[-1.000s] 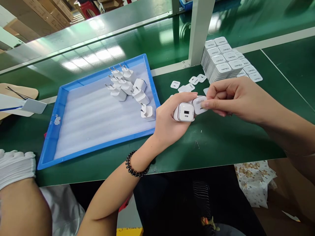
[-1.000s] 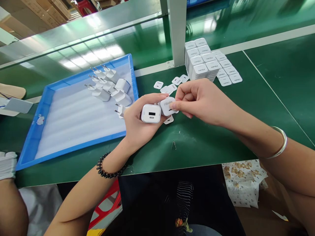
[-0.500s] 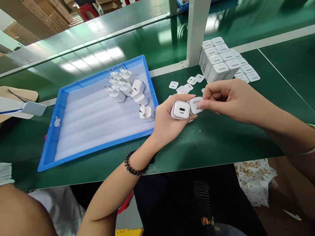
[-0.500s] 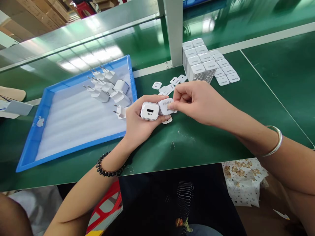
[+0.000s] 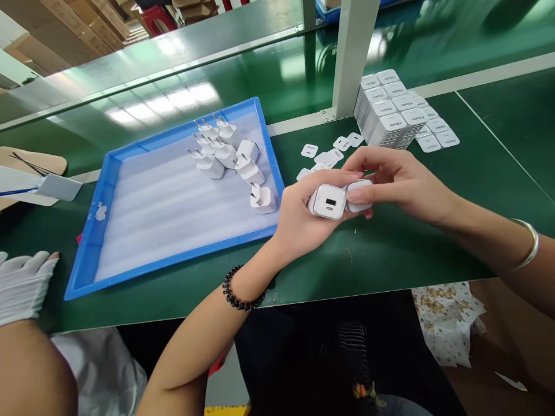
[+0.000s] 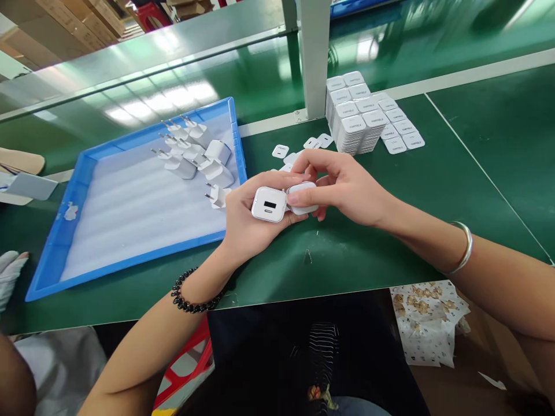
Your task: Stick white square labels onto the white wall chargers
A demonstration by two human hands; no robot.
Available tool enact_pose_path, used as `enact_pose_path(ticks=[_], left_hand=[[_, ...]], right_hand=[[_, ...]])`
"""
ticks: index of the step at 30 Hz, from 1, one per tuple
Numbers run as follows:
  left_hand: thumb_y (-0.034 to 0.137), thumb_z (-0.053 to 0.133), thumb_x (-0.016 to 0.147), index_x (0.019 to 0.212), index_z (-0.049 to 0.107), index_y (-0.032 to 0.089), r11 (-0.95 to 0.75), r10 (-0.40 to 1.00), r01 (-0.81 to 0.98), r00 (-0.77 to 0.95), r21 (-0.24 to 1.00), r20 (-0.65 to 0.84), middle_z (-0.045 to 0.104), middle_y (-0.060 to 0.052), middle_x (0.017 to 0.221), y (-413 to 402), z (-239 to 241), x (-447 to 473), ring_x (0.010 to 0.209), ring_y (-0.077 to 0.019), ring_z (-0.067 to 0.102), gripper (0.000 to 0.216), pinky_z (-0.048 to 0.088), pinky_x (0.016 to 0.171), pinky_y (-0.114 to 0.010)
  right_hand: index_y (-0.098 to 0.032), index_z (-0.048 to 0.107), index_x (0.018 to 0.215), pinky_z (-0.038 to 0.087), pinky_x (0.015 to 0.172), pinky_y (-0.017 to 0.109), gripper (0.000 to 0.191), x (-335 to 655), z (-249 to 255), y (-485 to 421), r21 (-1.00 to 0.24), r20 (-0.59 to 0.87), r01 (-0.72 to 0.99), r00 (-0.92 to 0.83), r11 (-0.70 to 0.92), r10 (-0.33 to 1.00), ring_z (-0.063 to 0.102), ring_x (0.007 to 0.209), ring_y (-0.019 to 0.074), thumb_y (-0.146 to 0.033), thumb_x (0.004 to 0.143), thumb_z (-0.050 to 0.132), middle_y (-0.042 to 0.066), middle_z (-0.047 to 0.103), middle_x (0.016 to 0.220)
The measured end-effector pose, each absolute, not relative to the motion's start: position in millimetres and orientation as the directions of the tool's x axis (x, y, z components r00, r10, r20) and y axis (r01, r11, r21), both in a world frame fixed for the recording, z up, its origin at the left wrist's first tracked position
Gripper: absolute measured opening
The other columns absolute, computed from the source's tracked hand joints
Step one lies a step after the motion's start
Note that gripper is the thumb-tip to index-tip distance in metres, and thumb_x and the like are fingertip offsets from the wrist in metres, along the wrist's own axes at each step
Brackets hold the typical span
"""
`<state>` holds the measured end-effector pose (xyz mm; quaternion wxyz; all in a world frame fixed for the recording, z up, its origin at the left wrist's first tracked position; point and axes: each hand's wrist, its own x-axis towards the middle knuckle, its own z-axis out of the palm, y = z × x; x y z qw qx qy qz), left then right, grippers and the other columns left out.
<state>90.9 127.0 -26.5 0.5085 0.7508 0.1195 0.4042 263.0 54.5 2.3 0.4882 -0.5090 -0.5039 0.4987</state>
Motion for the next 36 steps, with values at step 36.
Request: enact_pose_path(ticks=[36], left_hand=[[0.036, 0.090, 0.072, 0.105, 0.074, 0.022, -0.343, 0.629, -0.273, 0.644, 0.899, 0.435, 0.079, -0.003, 0.102, 129.2, -26.7, 88.7, 0.090, -0.0196, 0.075, 0.039, 0.060, 0.081, -0.033]], right_hand=[[-0.020, 0.067, 0.088, 0.041, 0.046, 0.023, 0.032, 264.5, -4.8, 62.4, -0.997, 0.014, -0.081, -0.137, 0.003, 0.990, 0.054, 0.056, 0.0114, -0.049, 0.084, 0.080, -0.002, 0.060, 0.069]])
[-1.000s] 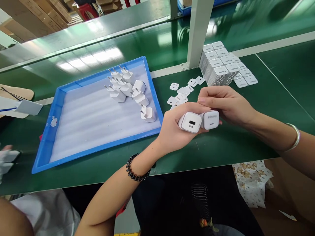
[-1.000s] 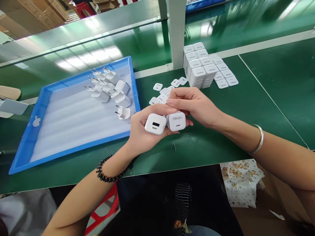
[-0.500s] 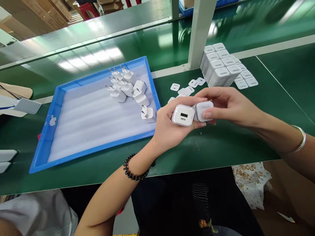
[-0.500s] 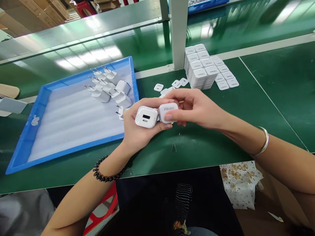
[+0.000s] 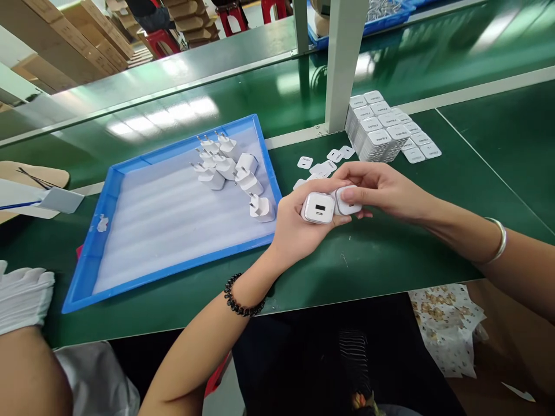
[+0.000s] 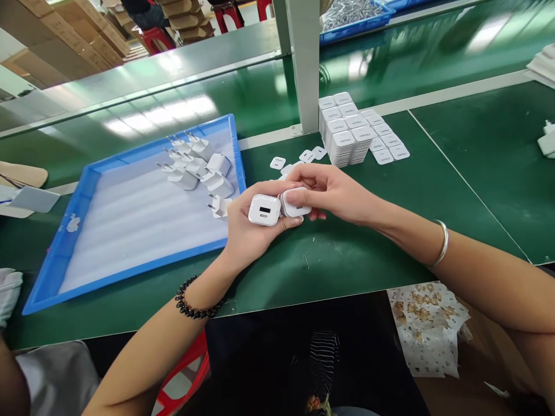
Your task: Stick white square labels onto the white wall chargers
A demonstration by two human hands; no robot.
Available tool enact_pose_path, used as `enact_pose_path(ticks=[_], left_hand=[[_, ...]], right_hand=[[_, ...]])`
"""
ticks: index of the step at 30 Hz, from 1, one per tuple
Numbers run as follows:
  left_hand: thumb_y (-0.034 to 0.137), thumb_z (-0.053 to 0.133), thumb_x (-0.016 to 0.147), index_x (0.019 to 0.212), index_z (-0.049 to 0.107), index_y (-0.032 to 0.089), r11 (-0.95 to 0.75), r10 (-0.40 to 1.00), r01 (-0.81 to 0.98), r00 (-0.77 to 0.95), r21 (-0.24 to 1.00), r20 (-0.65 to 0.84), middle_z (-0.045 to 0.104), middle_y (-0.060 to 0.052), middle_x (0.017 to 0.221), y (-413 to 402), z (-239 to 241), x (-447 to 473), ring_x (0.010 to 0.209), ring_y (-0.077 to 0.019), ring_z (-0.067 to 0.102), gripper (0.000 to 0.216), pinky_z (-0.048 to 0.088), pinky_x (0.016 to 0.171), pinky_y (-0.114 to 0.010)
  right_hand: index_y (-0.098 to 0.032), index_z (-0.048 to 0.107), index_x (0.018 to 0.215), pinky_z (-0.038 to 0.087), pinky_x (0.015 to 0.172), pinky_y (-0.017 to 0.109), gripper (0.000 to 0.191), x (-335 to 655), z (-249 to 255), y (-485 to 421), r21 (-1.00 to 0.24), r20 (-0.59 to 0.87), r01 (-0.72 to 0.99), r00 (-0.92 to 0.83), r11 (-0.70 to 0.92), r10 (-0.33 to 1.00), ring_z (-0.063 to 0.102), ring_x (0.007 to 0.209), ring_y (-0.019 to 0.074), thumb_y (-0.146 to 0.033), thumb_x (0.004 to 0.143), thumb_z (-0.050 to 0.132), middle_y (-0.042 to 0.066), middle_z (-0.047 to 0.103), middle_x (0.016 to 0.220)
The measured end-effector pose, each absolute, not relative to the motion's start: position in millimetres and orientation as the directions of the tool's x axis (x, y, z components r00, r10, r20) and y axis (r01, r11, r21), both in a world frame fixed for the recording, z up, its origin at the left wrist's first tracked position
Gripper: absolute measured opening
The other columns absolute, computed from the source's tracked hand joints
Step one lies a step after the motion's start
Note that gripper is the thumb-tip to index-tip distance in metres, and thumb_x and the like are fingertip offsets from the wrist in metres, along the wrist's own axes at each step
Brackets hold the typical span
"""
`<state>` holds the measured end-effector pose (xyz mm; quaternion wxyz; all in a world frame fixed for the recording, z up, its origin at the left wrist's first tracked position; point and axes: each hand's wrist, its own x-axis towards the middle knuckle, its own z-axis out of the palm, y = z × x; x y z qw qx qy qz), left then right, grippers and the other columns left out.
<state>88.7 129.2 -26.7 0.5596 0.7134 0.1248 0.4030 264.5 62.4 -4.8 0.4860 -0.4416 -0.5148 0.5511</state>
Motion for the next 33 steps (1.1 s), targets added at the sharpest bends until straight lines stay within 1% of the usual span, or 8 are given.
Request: enact_pose_path(ticks=[5, 8, 12, 19, 23, 27, 30, 33], left_hand=[[0.030, 0.096, 0.061, 0.094, 0.075, 0.021, -0.078, 0.794, -0.302, 0.557, 0.950, 0.242, 0.078, -0.001, 0.094, 141.8, -21.5, 90.2, 0.084, -0.0177, 0.073, 0.040, 0.059, 0.074, -0.029], [0.030, 0.097, 0.055, 0.094, 0.075, 0.021, 0.070, 0.860, -0.336, 0.497, 0.939, 0.114, 0.077, -0.001, 0.094, 150.2, -17.0, 88.9, 0.084, -0.0175, 0.071, 0.045, 0.058, 0.072, -0.028], [0.030, 0.093, 0.060, 0.091, 0.073, 0.019, 0.223, 0.860, -0.344, 0.510, 0.912, -0.017, 0.075, -0.002, 0.085, 155.1, -14.1, 86.3, 0.075, -0.0164, 0.069, 0.038, 0.055, 0.065, -0.028], [0.026, 0.093, 0.060, 0.093, 0.071, 0.017, 0.304, 0.864, -0.373, 0.496, 0.876, -0.089, 0.073, 0.001, 0.083, 154.5, -15.7, 87.0, 0.070, -0.0126, 0.066, 0.040, 0.049, 0.062, -0.026], [0.027, 0.094, 0.058, 0.090, 0.071, 0.016, 0.304, 0.854, -0.342, 0.512, 0.889, -0.095, 0.073, 0.001, 0.083, 151.9, -13.6, 87.6, 0.068, -0.0117, 0.065, 0.041, 0.051, 0.065, -0.026], [0.026, 0.094, 0.056, 0.097, 0.071, 0.018, 0.217, 0.869, -0.299, 0.492, 0.929, -0.045, 0.074, 0.001, 0.088, 148.3, -16.4, 88.1, 0.078, -0.0151, 0.068, 0.048, 0.055, 0.074, -0.030], [0.021, 0.093, 0.059, 0.096, 0.071, 0.020, -0.013, 0.877, -0.255, 0.462, 0.967, 0.134, 0.074, -0.001, 0.099, 146.9, -21.8, 88.1, 0.091, -0.0169, 0.069, 0.043, 0.056, 0.081, -0.030], [0.018, 0.090, 0.064, 0.096, 0.071, 0.021, -0.270, 0.816, -0.203, 0.471, 0.941, 0.335, 0.075, -0.001, 0.106, 146.8, -25.6, 87.4, 0.099, -0.0180, 0.069, 0.037, 0.055, 0.087, -0.031]], right_hand=[[-0.019, 0.064, 0.085, 0.048, 0.052, 0.026, 0.041, 270.1, -12.3, 71.5, -0.989, -0.007, -0.148, -0.065, -0.016, 0.998, 0.059, 0.056, 0.0136, -0.060, 0.092, 0.065, -0.001, 0.057, 0.062], [-0.019, 0.068, 0.097, 0.045, 0.057, 0.028, 0.030, 279.9, -17.9, 76.3, -0.992, -0.072, 0.099, 0.033, -0.075, 0.997, 0.056, 0.061, 0.0138, -0.049, 0.090, 0.070, 0.000, 0.060, 0.068], [-0.019, 0.071, 0.112, 0.042, 0.067, 0.033, 0.041, 286.7, -27.9, 78.5, -0.848, 0.057, 0.529, 0.023, 0.037, 0.998, 0.053, 0.070, 0.0171, -0.047, 0.082, 0.076, 0.001, 0.062, 0.078], [-0.019, 0.068, 0.100, 0.035, 0.063, 0.030, 0.022, 264.9, -47.1, 81.5, -0.521, 0.122, 0.833, -0.144, 0.187, 0.982, 0.057, 0.074, 0.0214, -0.037, 0.090, 0.064, 0.004, 0.061, 0.078], [-0.020, 0.057, 0.079, 0.031, 0.060, 0.032, 0.021, 264.9, -47.3, 84.5, -0.516, 0.142, 0.842, -0.099, 0.159, 0.985, 0.052, 0.064, 0.0204, -0.029, 0.095, 0.049, 0.005, 0.059, 0.069], [-0.018, 0.059, 0.102, 0.040, 0.061, 0.032, 0.017, 275.9, -39.5, 81.1, -0.593, 0.155, 0.801, 0.011, 0.084, 0.988, 0.058, 0.060, 0.0199, -0.025, 0.095, 0.045, 0.004, 0.067, 0.070], [-0.018, 0.060, 0.119, 0.052, 0.070, 0.033, 0.027, 283.2, -28.9, 75.7, -0.731, 0.137, 0.682, 0.112, 0.025, 0.984, 0.069, 0.068, 0.0207, -0.025, 0.095, 0.050, 0.004, 0.075, 0.077], [-0.021, 0.064, 0.108, 0.055, 0.072, 0.036, 0.019, 286.7, -19.0, 71.6, -0.767, 0.121, 0.641, 0.215, -0.046, 0.969, 0.072, 0.071, 0.0228, -0.026, 0.094, 0.054, 0.003, 0.076, 0.073]])
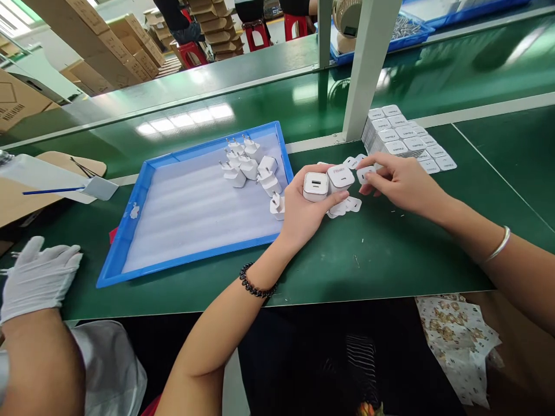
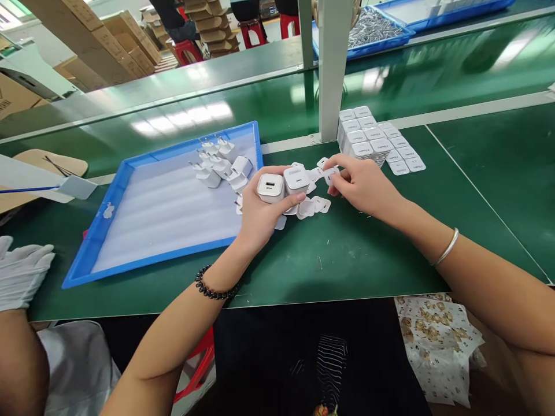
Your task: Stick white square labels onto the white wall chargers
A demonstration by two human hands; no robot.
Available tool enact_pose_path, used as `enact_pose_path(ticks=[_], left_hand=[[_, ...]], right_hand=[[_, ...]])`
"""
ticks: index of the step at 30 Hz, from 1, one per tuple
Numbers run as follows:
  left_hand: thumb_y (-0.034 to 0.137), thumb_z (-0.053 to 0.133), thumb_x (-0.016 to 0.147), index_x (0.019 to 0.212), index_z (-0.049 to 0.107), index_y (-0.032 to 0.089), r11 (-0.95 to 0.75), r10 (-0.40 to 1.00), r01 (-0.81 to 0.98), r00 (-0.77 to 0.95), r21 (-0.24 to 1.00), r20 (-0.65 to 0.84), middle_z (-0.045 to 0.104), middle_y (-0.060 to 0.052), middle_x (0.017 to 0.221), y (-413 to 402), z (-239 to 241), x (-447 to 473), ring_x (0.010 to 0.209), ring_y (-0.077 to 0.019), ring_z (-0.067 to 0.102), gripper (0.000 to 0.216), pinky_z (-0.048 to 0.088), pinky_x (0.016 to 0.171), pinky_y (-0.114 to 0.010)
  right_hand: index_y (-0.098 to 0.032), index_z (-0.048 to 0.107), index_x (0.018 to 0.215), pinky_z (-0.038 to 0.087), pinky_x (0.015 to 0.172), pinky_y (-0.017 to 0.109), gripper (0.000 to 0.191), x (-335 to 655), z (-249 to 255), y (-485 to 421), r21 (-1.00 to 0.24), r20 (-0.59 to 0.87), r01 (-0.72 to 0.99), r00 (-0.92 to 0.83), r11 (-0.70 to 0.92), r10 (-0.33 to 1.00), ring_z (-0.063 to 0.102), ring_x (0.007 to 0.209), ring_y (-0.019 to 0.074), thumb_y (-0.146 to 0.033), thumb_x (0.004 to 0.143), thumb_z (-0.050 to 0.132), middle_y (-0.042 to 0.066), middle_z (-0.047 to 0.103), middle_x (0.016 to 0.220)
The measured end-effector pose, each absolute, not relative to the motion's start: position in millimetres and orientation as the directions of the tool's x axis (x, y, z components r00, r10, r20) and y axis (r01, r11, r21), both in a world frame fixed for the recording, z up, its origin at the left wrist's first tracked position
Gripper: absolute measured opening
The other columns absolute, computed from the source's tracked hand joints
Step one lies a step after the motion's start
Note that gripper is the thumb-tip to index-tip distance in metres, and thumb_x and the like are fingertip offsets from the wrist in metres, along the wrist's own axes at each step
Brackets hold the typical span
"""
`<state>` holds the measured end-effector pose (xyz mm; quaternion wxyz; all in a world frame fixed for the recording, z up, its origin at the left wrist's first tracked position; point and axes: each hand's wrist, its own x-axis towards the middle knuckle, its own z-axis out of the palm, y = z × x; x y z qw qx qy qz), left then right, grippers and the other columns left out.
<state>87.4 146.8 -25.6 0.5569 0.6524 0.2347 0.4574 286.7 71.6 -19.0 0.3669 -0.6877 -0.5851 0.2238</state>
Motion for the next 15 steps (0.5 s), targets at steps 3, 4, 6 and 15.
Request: enact_pose_path(ticks=[3, 4, 6, 15], left_hand=[[0.019, 0.089, 0.069, 0.100, 0.070, 0.021, -0.396, 0.766, -0.140, 0.494, 0.908, 0.411, 0.076, -0.002, 0.107, 145.5, -26.6, 86.7, 0.100, -0.0188, 0.070, 0.037, 0.055, 0.089, -0.031], [0.020, 0.088, 0.070, 0.102, 0.070, 0.021, -0.420, 0.756, -0.126, 0.499, 0.899, 0.424, 0.076, -0.003, 0.108, 144.5, -26.7, 86.6, 0.100, -0.0190, 0.070, 0.037, 0.055, 0.089, -0.031], [0.018, 0.087, 0.071, 0.104, 0.070, 0.021, -0.454, 0.738, -0.114, 0.507, 0.883, 0.445, 0.076, -0.003, 0.109, 141.9, -27.0, 86.8, 0.101, -0.0192, 0.071, 0.036, 0.055, 0.089, -0.031], [0.021, 0.085, 0.074, 0.107, 0.071, 0.022, -0.487, 0.703, -0.081, 0.553, 0.870, 0.446, 0.076, -0.004, 0.112, 132.2, -29.9, 88.6, 0.105, -0.0220, 0.071, 0.036, 0.055, 0.092, -0.035]], right_hand=[[-0.023, 0.059, 0.101, 0.054, 0.068, 0.037, 0.010, 288.1, -15.6, 70.2, -0.748, 0.102, 0.657, 0.252, -0.093, 0.962, 0.072, 0.068, 0.0236, -0.024, 0.092, 0.055, 0.002, 0.075, 0.071], [-0.023, 0.057, 0.100, 0.054, 0.068, 0.037, 0.008, 288.5, -16.0, 70.3, -0.725, 0.114, 0.683, 0.251, -0.092, 0.961, 0.072, 0.070, 0.0242, -0.023, 0.092, 0.054, 0.003, 0.076, 0.074], [-0.022, 0.055, 0.098, 0.052, 0.069, 0.040, 0.006, 289.3, -17.5, 70.9, -0.640, 0.179, 0.764, 0.246, -0.077, 0.953, 0.072, 0.075, 0.0262, -0.022, 0.093, 0.051, 0.006, 0.077, 0.081], [-0.022, 0.058, 0.079, 0.039, 0.066, 0.036, 0.011, 284.2, 2.5, 61.9, -0.449, 0.530, 0.893, 0.280, -0.015, 0.801, 0.049, 0.067, 0.0188, -0.021, 0.090, 0.059, 0.002, 0.053, 0.068]])
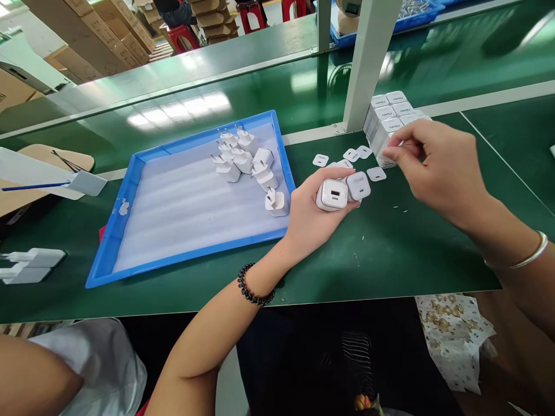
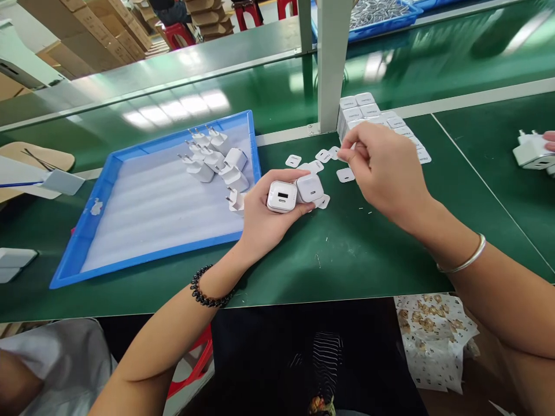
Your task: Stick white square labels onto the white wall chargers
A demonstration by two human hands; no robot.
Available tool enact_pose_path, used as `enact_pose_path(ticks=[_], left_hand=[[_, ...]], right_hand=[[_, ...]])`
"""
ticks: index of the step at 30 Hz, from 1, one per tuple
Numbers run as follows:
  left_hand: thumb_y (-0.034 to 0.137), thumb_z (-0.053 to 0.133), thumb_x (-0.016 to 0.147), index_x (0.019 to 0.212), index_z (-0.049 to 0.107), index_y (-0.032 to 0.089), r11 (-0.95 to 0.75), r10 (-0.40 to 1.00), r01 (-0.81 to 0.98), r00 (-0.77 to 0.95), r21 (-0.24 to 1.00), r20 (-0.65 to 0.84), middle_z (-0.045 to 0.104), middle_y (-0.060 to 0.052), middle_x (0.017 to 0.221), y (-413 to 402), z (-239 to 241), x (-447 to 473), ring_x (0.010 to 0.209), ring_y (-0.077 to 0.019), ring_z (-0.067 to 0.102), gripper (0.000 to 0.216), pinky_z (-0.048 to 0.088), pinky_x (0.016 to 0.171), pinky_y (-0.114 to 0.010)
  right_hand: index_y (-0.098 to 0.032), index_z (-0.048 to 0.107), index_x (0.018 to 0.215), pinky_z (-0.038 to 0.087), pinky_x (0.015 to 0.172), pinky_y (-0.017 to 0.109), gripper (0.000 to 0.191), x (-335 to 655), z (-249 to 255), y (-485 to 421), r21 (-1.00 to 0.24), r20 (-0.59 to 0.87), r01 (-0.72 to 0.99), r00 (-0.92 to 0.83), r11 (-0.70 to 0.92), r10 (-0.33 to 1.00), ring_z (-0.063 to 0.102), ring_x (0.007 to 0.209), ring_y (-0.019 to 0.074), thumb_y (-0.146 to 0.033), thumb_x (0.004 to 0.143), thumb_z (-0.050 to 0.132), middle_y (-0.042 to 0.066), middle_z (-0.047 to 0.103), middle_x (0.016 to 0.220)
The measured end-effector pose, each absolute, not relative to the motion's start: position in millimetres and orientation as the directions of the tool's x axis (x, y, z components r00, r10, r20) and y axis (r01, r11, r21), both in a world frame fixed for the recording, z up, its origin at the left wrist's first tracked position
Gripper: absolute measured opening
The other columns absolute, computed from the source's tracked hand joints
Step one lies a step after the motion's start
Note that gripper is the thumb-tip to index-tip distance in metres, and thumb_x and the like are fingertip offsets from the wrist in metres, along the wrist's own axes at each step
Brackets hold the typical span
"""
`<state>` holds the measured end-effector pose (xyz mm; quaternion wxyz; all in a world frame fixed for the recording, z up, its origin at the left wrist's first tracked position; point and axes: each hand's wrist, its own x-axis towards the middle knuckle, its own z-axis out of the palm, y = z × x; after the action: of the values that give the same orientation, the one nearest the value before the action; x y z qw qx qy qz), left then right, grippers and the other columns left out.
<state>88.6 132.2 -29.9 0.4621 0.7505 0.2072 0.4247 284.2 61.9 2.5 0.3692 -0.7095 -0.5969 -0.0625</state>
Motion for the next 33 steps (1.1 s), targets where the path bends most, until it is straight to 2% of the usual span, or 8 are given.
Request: enact_pose_path(ticks=[3, 5, 8, 10, 17, 23, 29, 33], left_hand=[[0.023, 0.084, 0.077, 0.107, 0.072, 0.023, -0.458, 0.711, -0.059, 0.574, 0.887, 0.405, 0.076, -0.005, 0.113, 130.2, -28.9, 88.7, 0.106, -0.0229, 0.071, 0.033, 0.053, 0.094, -0.036], [0.023, 0.084, 0.077, 0.106, 0.072, 0.023, -0.447, 0.716, -0.046, 0.580, 0.893, 0.388, 0.076, -0.004, 0.112, 128.8, -28.1, 88.8, 0.104, -0.0229, 0.071, 0.032, 0.053, 0.094, -0.035], [0.025, 0.085, 0.076, 0.104, 0.073, 0.023, -0.452, 0.719, -0.034, 0.579, 0.892, 0.386, 0.077, -0.003, 0.106, 126.7, -27.9, 89.0, 0.096, -0.0217, 0.071, 0.031, 0.053, 0.088, -0.034], [0.026, 0.085, 0.077, 0.103, 0.072, 0.023, -0.472, 0.710, -0.024, 0.583, 0.881, 0.396, 0.077, -0.003, 0.100, 125.5, -28.4, 89.2, 0.089, -0.0198, 0.070, 0.029, 0.053, 0.083, -0.032], [0.019, 0.083, 0.075, 0.093, 0.070, 0.022, -0.401, 0.740, 0.057, 0.609, 0.914, 0.287, 0.074, 0.000, 0.087, 126.0, -27.2, 90.3, 0.079, -0.0167, 0.064, 0.022, 0.049, 0.074, -0.029], [0.019, 0.080, 0.076, 0.093, 0.069, 0.022, -0.414, 0.729, 0.109, 0.634, 0.904, 0.257, 0.072, 0.000, 0.087, 127.2, -28.7, 90.5, 0.079, -0.0174, 0.062, 0.021, 0.047, 0.074, -0.030], [0.018, 0.081, 0.074, 0.092, 0.069, 0.022, -0.439, 0.736, 0.127, 0.618, 0.890, 0.275, 0.073, 0.001, 0.087, 126.2, -28.8, 91.2, 0.079, -0.0179, 0.062, 0.022, 0.047, 0.074, -0.030], [0.018, 0.084, 0.071, 0.093, 0.071, 0.023, -0.391, 0.754, 0.082, 0.600, 0.917, 0.268, 0.075, 0.001, 0.091, 124.7, -27.4, 90.9, 0.081, -0.0180, 0.065, 0.026, 0.048, 0.074, -0.029]], right_hand=[[-0.024, 0.055, 0.079, 0.036, 0.061, 0.034, 0.015, 278.6, 12.3, 56.2, -0.647, 0.494, 0.761, 0.368, 0.051, 0.788, 0.044, 0.059, 0.0150, -0.020, 0.091, 0.063, -0.002, 0.051, 0.064], [-0.024, 0.057, 0.080, 0.039, 0.059, 0.033, 0.014, 275.0, 15.8, 54.2, -0.834, 0.370, 0.538, 0.375, 0.125, 0.850, 0.049, 0.058, 0.0140, -0.021, 0.091, 0.064, -0.002, 0.054, 0.063], [-0.023, 0.059, 0.080, 0.046, 0.057, 0.031, 0.018, 270.2, 17.4, 53.1, -0.987, 0.103, 0.141, 0.215, 0.073, 0.971, 0.057, 0.056, 0.0140, -0.033, 0.092, 0.069, -0.003, 0.058, 0.059], [-0.023, 0.058, 0.078, 0.048, 0.055, 0.031, 0.028, 266.7, 17.4, 52.5, -0.999, -0.002, 0.044, 0.074, -0.006, 0.997, 0.061, 0.055, 0.0149, -0.045, 0.091, 0.071, -0.002, 0.062, 0.059], [-0.022, 0.056, 0.083, 0.045, 0.049, 0.029, 0.023, 257.4, 11.4, 49.5, -0.988, -0.020, 0.150, 0.058, -0.028, 0.998, 0.062, 0.053, 0.0145, -0.039, 0.093, 0.068, 0.000, 0.066, 0.061], [-0.023, 0.059, 0.108, 0.041, 0.047, 0.028, 0.023, 258.6, 0.1, 51.2, -0.975, -0.039, 0.217, 0.078, -0.055, 0.996, 0.055, 0.048, 0.0132, -0.031, 0.089, 0.070, -0.007, 0.056, 0.058], [-0.024, 0.065, 0.087, 0.044, 0.055, 0.031, 0.016, 255.1, 1.3, 52.6, -0.954, 0.113, 0.297, 0.206, 0.047, 0.972, 0.054, 0.056, 0.0145, -0.030, 0.082, 0.079, -0.004, 0.059, 0.063], [-0.025, 0.064, 0.077, 0.048, 0.057, 0.033, 0.017, 251.7, 8.6, 47.8, -0.943, 0.178, 0.314, 0.210, 0.106, 0.962, 0.060, 0.064, 0.0167, -0.032, 0.090, 0.071, 0.000, 0.066, 0.076]])
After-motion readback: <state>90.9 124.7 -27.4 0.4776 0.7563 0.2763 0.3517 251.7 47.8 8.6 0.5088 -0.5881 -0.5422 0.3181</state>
